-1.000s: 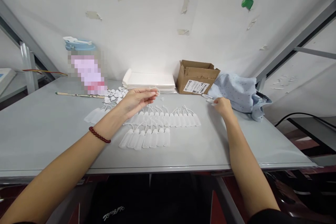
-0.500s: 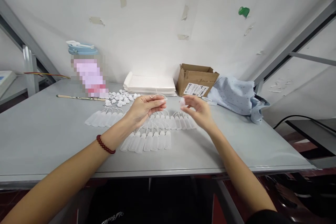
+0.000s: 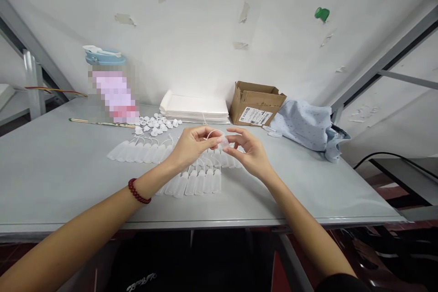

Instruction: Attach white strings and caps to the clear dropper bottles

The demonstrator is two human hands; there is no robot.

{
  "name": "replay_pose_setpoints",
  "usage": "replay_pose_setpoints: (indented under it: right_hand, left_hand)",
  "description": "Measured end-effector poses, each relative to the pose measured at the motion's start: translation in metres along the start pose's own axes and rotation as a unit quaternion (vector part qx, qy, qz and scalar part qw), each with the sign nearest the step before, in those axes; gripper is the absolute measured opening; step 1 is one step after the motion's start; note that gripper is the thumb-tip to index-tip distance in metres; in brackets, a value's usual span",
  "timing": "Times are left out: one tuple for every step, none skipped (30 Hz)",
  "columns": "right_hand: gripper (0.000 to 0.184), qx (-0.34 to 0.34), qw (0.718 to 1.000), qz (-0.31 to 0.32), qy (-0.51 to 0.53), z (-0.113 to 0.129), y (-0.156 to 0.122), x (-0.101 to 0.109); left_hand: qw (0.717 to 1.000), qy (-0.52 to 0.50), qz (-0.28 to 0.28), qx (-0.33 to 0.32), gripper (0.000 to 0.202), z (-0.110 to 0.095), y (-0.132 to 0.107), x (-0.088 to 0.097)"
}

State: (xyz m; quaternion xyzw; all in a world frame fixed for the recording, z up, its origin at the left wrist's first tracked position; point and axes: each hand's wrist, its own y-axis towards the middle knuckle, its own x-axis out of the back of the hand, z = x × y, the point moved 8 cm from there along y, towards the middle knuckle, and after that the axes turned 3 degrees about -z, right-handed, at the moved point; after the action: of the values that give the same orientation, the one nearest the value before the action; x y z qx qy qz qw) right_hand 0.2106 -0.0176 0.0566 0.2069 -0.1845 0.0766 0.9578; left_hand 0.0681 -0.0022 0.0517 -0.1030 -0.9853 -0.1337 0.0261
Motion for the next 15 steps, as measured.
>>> replay_pose_setpoints:
  right_hand:
    - [0.042, -0.001, 1.0, 0.002, 0.007, -0.0003, -0.0001, -0.0007]
    - [0.042, -0.001, 1.0, 0.004, 0.014, -0.0008, -0.0002, -0.0014]
    - [0.043, -0.002, 1.0, 0.003, 0.021, -0.0014, -0.0002, -0.0017]
    - [0.043, -0.003, 1.0, 0.001, 0.028, -0.0022, -0.0002, -0.0018]
    - [0.044, -0.005, 0.999, -0.002, 0.034, -0.0029, -0.0002, -0.002]
    - [0.044, -0.006, 0.999, -0.003, 0.039, -0.0034, -0.0002, -0.0023]
    - [0.044, -0.008, 0.999, -0.004, 0.043, -0.0037, -0.0003, -0.0027]
    - [0.044, -0.01, 0.999, -0.004, 0.047, -0.0038, -0.0004, -0.0032]
    - [0.043, -0.014, 0.999, -0.003, 0.049, -0.0038, -0.0006, -0.004]
    - [0.043, -0.017, 0.998, -0.001, 0.053, -0.0035, -0.0008, -0.0045]
    - [0.043, -0.02, 0.998, -0.001, 0.057, -0.0031, -0.0011, -0.0049]
    - [0.043, -0.024, 0.998, 0.0, 0.062, -0.0028, -0.0014, -0.0053]
    - [0.043, -0.029, 0.997, 0.001, 0.069, -0.0027, -0.0016, -0.0055]
    - [0.044, -0.035, 0.996, 0.001, 0.078, -0.003, -0.0019, -0.0058]
    - [0.044, -0.044, 0.995, 0.002, 0.088, -0.0038, -0.0021, -0.0061]
  left_hand:
    - [1.0, 0.008, 0.001, -0.002, 0.019, -0.0004, 0.0001, -0.0002]
    - [1.0, 0.016, 0.002, -0.003, 0.02, -0.0005, 0.0003, -0.0004]
    - [1.0, 0.023, 0.001, -0.006, 0.02, -0.0006, 0.0006, -0.0004]
    - [1.0, 0.029, 0.0, -0.012, 0.021, -0.0009, 0.001, -0.0004]
    - [0.999, 0.032, -0.003, -0.019, 0.021, -0.0015, 0.0013, -0.0001]
    - [0.999, 0.033, -0.004, -0.025, 0.021, -0.0019, 0.0015, -0.0001]
    - [0.999, 0.03, -0.005, -0.03, 0.02, -0.0022, 0.0016, 0.0]
    - [0.999, 0.027, -0.004, -0.033, 0.02, -0.0022, 0.0016, -0.0001]
    - [0.999, 0.024, -0.005, -0.033, 0.019, -0.002, 0.0015, 0.0]
    - [0.999, 0.023, -0.006, -0.03, 0.019, -0.0015, 0.0014, 0.0003]
    - [0.999, 0.024, -0.008, -0.026, 0.02, -0.001, 0.0012, 0.0008]
    - [0.999, 0.027, -0.011, -0.022, 0.021, -0.0005, 0.0011, 0.0012]
    - [0.999, 0.032, -0.012, -0.019, 0.021, -0.0002, 0.001, 0.0015]
    - [0.999, 0.038, -0.01, -0.017, 0.022, 0.0, 0.0009, 0.0013]
    - [0.999, 0.045, -0.006, -0.018, 0.023, 0.0, 0.0009, 0.0008]
